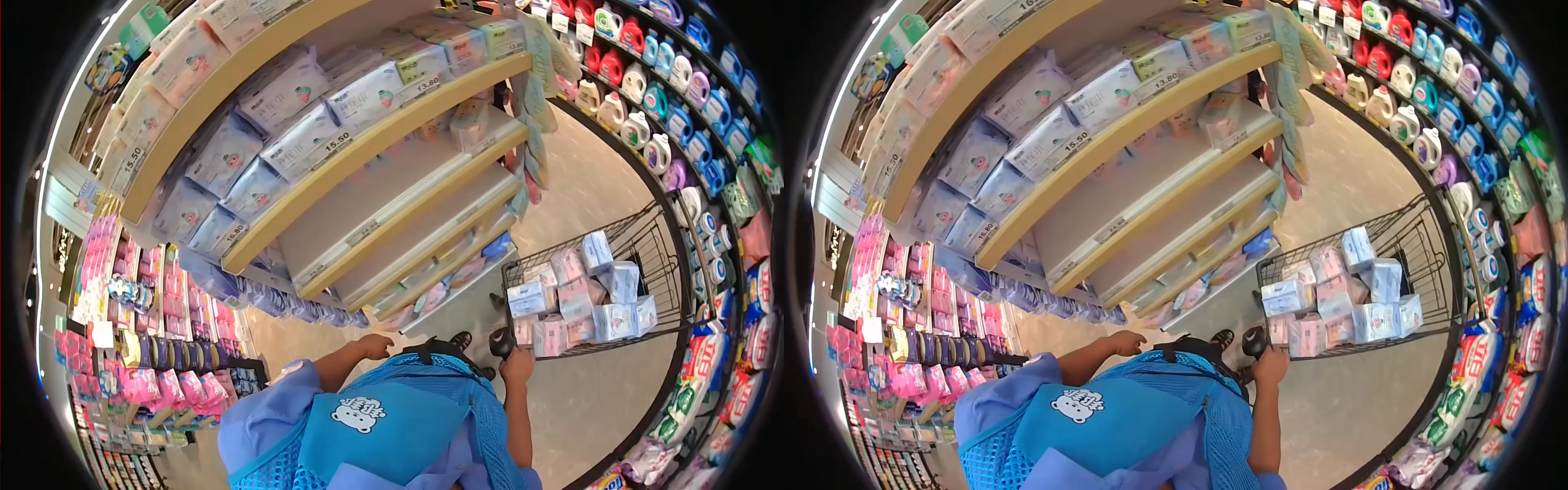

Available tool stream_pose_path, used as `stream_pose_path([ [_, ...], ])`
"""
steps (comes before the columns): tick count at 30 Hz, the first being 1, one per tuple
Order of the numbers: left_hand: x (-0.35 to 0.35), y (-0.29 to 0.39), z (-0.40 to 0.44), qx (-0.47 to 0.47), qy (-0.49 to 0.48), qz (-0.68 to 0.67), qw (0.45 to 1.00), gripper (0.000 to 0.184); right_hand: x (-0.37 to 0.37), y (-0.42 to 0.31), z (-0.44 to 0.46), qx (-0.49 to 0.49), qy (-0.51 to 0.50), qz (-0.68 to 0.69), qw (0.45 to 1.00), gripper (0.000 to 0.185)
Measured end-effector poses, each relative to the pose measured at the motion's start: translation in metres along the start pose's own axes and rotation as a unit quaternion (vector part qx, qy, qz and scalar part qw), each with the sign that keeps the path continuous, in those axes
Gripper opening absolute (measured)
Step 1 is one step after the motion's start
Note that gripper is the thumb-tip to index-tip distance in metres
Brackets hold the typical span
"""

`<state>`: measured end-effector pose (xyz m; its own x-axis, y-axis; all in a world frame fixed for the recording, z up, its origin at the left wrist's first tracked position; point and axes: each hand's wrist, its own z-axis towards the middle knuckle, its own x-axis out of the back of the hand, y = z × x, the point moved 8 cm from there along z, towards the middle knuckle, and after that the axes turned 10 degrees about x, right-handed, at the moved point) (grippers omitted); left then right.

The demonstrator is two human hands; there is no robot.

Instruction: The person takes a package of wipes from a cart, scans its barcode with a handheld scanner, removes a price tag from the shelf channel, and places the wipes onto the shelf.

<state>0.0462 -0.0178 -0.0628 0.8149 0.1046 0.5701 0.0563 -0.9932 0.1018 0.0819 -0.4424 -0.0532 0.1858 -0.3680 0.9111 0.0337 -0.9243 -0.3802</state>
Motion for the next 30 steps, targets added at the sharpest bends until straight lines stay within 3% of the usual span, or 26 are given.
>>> stream_pose_path([
  [5, -0.001, 0.001, -0.014, -0.015, 0.012, -0.013, 1.000, 0.052, 0.002, 0.006, -0.007, 0.015, 0.012, -0.007, 1.000, 0.025],
  [9, -0.009, -0.010, -0.006, -0.025, 0.029, -0.068, 0.997, 0.051, 0.011, 0.032, -0.015, -0.034, 0.029, 0.003, 0.999, 0.033],
  [16, -0.042, -0.050, -0.011, -0.056, -0.012, -0.024, 0.998, 0.045, 0.004, 0.063, -0.048, -0.123, 0.012, 0.004, 0.992, 0.038],
  [22, -0.024, -0.049, 0.013, -0.087, 0.027, -0.001, 0.996, 0.045, 0.020, 0.064, -0.064, -0.179, -0.027, 0.016, 0.983, 0.040],
  [25, -0.006, -0.037, 0.022, -0.038, 0.016, -0.004, 0.999, 0.045, 0.016, 0.066, -0.072, -0.182, -0.003, 0.014, 0.983, 0.041],
  [30, 0.017, -0.011, 0.027, -0.052, 0.009, -0.018, 0.998, 0.048, 0.020, 0.065, -0.080, -0.214, 0.033, 0.037, 0.976, 0.044],
])
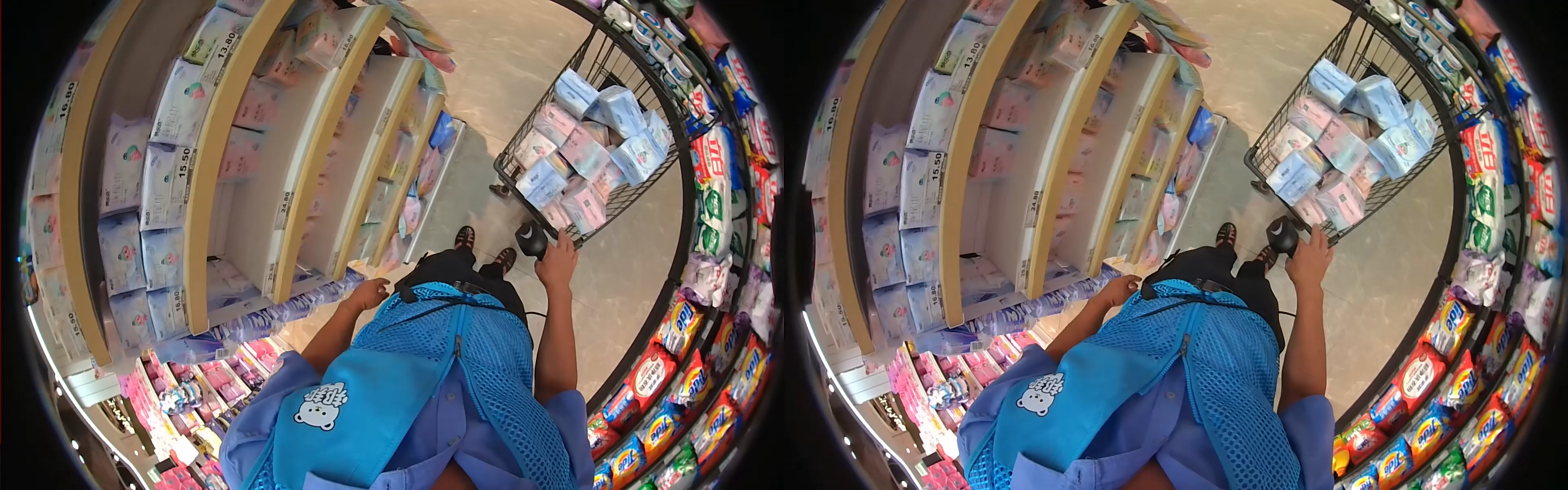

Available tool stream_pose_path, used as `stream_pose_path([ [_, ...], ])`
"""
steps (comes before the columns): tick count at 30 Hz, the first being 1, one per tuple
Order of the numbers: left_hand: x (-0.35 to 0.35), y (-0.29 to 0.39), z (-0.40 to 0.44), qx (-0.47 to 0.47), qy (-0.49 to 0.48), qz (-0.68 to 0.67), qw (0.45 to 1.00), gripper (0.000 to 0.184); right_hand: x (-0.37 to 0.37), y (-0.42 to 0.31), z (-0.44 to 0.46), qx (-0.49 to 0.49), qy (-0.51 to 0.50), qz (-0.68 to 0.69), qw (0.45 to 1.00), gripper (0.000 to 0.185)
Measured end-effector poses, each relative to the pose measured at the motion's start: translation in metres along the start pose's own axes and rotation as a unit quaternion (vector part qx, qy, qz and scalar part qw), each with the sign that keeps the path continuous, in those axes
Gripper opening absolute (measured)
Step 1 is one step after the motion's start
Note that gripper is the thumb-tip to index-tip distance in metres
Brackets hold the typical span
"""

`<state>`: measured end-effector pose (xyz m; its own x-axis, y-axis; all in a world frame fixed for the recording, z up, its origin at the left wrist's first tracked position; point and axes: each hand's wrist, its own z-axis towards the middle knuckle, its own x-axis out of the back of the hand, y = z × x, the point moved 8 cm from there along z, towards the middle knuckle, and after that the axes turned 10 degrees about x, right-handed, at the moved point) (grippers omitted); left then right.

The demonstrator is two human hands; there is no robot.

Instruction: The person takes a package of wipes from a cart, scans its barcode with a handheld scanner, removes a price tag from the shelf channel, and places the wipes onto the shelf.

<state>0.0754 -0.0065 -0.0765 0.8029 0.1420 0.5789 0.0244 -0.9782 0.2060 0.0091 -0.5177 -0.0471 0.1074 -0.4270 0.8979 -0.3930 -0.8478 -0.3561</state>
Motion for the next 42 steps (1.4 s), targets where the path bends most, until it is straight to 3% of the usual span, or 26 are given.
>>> stream_pose_path([
  [6, -0.003, -0.004, 0.012, -0.011, -0.011, 0.015, 1.000, 0.048, -0.004, 0.004, 0.001, 0.045, 0.042, 0.016, 0.998, 0.045],
  [12, -0.010, -0.015, 0.009, 0.006, -0.021, 0.022, 1.000, 0.047, -0.011, 0.015, 0.003, 0.050, 0.050, 0.023, 0.997, 0.036],
  [23, -0.027, -0.026, 0.003, 0.005, -0.029, 0.008, 1.000, 0.048, -0.004, 0.016, 0.003, 0.052, 0.043, 0.045, 0.997, 0.041],
  [42, 0.024, 0.022, 0.003, 0.006, -0.017, 0.077, 0.997, 0.051, -0.004, 0.024, 0.009, 0.031, 0.026, 0.029, 0.999, 0.034],
])
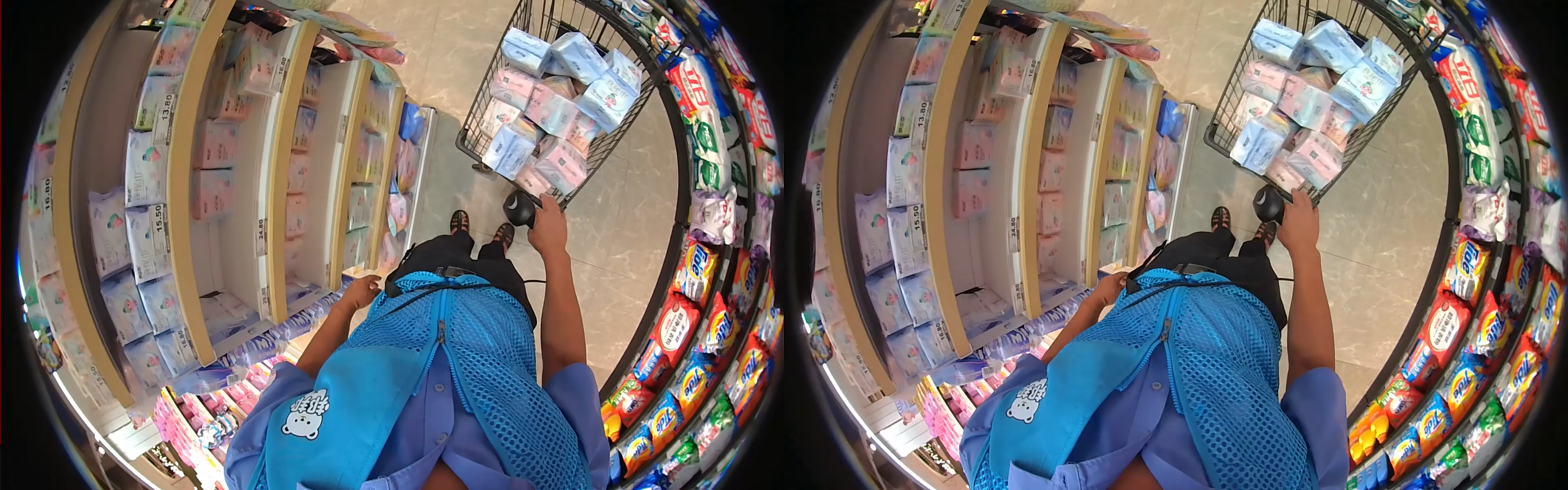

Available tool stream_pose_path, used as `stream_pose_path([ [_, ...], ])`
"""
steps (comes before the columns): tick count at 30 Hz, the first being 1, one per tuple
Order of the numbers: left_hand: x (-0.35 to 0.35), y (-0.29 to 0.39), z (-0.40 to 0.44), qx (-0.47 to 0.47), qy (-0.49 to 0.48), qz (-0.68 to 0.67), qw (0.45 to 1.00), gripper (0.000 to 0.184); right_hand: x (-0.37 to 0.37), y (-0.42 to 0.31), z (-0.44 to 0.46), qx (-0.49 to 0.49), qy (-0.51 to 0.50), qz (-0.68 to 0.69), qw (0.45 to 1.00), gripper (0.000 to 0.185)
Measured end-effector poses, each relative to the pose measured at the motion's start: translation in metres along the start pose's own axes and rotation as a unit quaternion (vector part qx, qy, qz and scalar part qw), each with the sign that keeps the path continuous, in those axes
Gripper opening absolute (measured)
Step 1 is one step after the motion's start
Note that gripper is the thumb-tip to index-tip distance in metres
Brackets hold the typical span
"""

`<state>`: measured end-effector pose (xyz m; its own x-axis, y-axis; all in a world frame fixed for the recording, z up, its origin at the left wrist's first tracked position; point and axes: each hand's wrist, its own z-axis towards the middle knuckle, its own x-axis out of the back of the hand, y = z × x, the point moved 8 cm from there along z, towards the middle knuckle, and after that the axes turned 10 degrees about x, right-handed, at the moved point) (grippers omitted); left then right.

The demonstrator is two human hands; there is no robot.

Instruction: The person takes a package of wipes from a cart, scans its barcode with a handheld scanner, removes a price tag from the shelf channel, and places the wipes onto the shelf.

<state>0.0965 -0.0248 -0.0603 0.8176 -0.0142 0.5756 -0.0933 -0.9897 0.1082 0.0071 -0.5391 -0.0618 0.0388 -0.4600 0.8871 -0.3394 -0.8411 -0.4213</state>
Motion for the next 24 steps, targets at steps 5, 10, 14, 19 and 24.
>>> stream_pose_path([
  [5, 0.005, 0.009, 0.002, 0.012, -0.011, 0.018, 1.000, 0.049, 0.000, 0.005, 0.001, 0.014, 0.011, 0.009, 1.000, 0.035],
  [10, 0.011, 0.017, 0.002, 0.000, -0.004, 0.020, 1.000, 0.047, 0.004, 0.009, 0.004, 0.038, 0.026, 0.026, 0.999, 0.036],
  [14, 0.012, 0.021, 0.000, 0.003, 0.004, 0.015, 1.000, 0.046, 0.001, 0.013, 0.007, 0.050, 0.007, 0.024, 0.998, 0.033],
  [19, 0.000, 0.006, 0.004, 0.004, 0.013, 0.019, 1.000, 0.047, 0.000, 0.015, 0.009, 0.041, -0.036, 0.047, 0.997, 0.032],
  [24, -0.014, -0.004, 0.004, -0.001, 0.010, -0.003, 1.000, 0.048, -0.002, 0.020, 0.009, 0.041, -0.033, 0.084, 0.995, 0.040],
])
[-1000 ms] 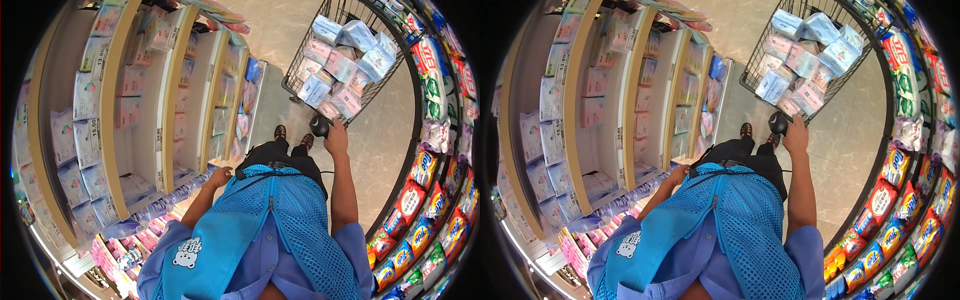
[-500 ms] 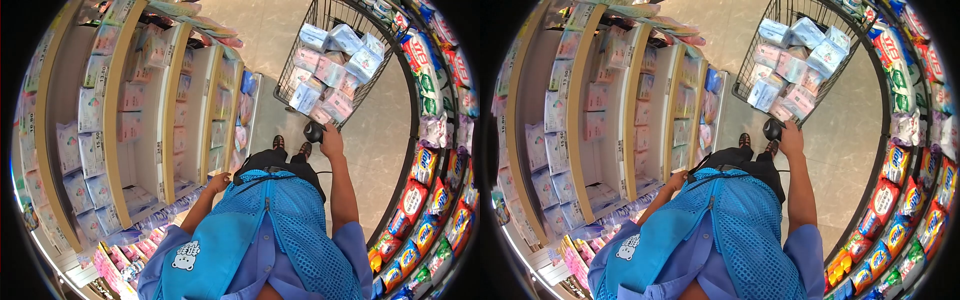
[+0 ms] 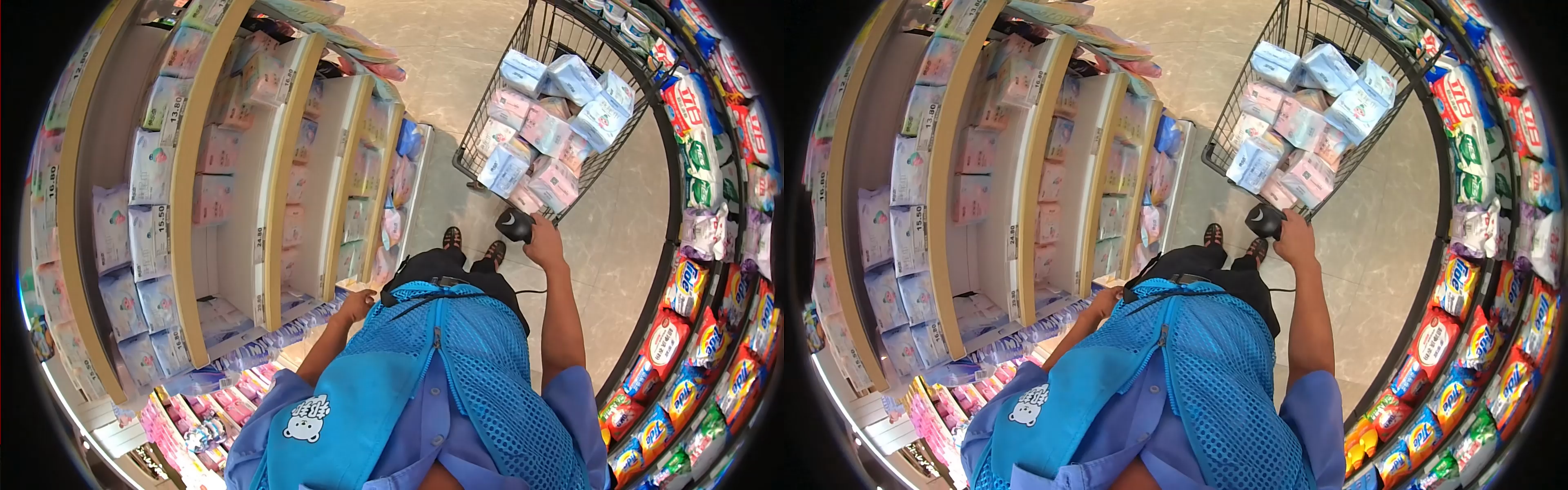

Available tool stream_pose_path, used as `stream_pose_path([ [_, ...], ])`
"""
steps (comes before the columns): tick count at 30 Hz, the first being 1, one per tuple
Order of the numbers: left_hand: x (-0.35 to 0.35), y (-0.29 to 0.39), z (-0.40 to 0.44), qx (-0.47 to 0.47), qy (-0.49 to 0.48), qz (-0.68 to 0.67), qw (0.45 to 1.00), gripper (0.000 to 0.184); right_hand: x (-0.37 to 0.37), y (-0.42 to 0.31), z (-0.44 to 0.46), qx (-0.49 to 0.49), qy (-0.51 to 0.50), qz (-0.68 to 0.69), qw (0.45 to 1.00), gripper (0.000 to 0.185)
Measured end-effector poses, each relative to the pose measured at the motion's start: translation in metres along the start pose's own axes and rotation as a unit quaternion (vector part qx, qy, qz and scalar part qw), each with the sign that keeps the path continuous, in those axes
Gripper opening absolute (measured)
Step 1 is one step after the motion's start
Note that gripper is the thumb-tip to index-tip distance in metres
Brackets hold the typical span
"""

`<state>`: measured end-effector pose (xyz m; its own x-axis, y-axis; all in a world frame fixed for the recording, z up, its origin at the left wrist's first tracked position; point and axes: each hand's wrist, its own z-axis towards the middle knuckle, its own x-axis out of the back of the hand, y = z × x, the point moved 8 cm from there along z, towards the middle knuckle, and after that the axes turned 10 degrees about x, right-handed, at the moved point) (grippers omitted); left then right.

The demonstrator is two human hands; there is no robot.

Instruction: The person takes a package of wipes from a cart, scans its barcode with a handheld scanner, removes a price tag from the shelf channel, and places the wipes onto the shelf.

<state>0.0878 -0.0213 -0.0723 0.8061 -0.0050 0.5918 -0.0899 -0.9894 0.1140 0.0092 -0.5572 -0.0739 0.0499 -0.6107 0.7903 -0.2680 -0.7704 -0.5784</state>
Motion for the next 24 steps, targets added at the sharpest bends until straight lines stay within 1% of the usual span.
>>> stream_pose_path([
  [4, -0.013, -0.009, 0.006, 0.000, -0.006, -0.024, 1.000, 0.046, 0.002, -0.002, 0.000, 0.004, -0.005, 0.013, 1.000, 0.043],
  [6, -0.012, -0.002, 0.005, -0.036, 0.004, -0.052, 0.998, 0.045, 0.003, -0.003, 0.000, 0.005, -0.003, -0.017, 1.000, 0.053],
  [7, -0.009, 0.003, 0.003, -0.034, 0.009, -0.058, 0.998, 0.045, 0.003, -0.004, 0.000, 0.012, -0.003, -0.020, 1.000, 0.053],
  [9, -0.007, 0.007, 0.000, 0.008, 0.002, -0.019, 1.000, 0.045, 0.000, -0.003, 0.001, 0.005, -0.017, -0.020, 1.000, 0.053],
  [11, -0.007, 0.010, -0.001, 0.012, 0.014, -0.034, 0.999, 0.046, -0.004, -0.003, 0.002, 0.019, -0.015, -0.033, 0.999, 0.052],
  [13, -0.005, 0.015, -0.004, 0.017, 0.026, -0.050, 0.998, 0.046, -0.003, -0.003, 0.002, 0.011, -0.015, -0.039, 0.999, 0.052],
  [15, -0.004, 0.019, -0.006, 0.034, 0.033, -0.016, 0.999, 0.047, -0.001, -0.008, 0.002, 0.031, -0.008, -0.051, 0.998, 0.052],
  [17, -0.012, 0.007, 0.002, 0.040, 0.037, -0.027, 0.998, 0.048, -0.006, -0.001, 0.004, -0.007, -0.027, -0.054, 0.998, 0.047],
  [19, -0.016, 0.007, 0.003, 0.029, 0.000, -0.064, 0.998, 0.049, -0.007, -0.001, 0.004, -0.002, -0.027, -0.055, 0.998, 0.046],
  [21, -0.010, 0.006, 0.008, 0.032, 0.011, -0.068, 0.997, 0.048, -0.003, -0.005, 0.006, 0.000, -0.024, -0.057, 0.998, 0.046],
  [23, -0.005, 0.003, 0.021, 0.028, 0.015, -0.073, 0.997, 0.048, -0.003, -0.005, 0.009, -0.027, -0.067, -0.056, 0.996, 0.043],
  [24, 0.000, 0.002, 0.029, 0.034, 0.019, -0.077, 0.996, 0.048, -0.004, -0.009, 0.009, -0.019, -0.065, -0.059, 0.996, 0.043],
])
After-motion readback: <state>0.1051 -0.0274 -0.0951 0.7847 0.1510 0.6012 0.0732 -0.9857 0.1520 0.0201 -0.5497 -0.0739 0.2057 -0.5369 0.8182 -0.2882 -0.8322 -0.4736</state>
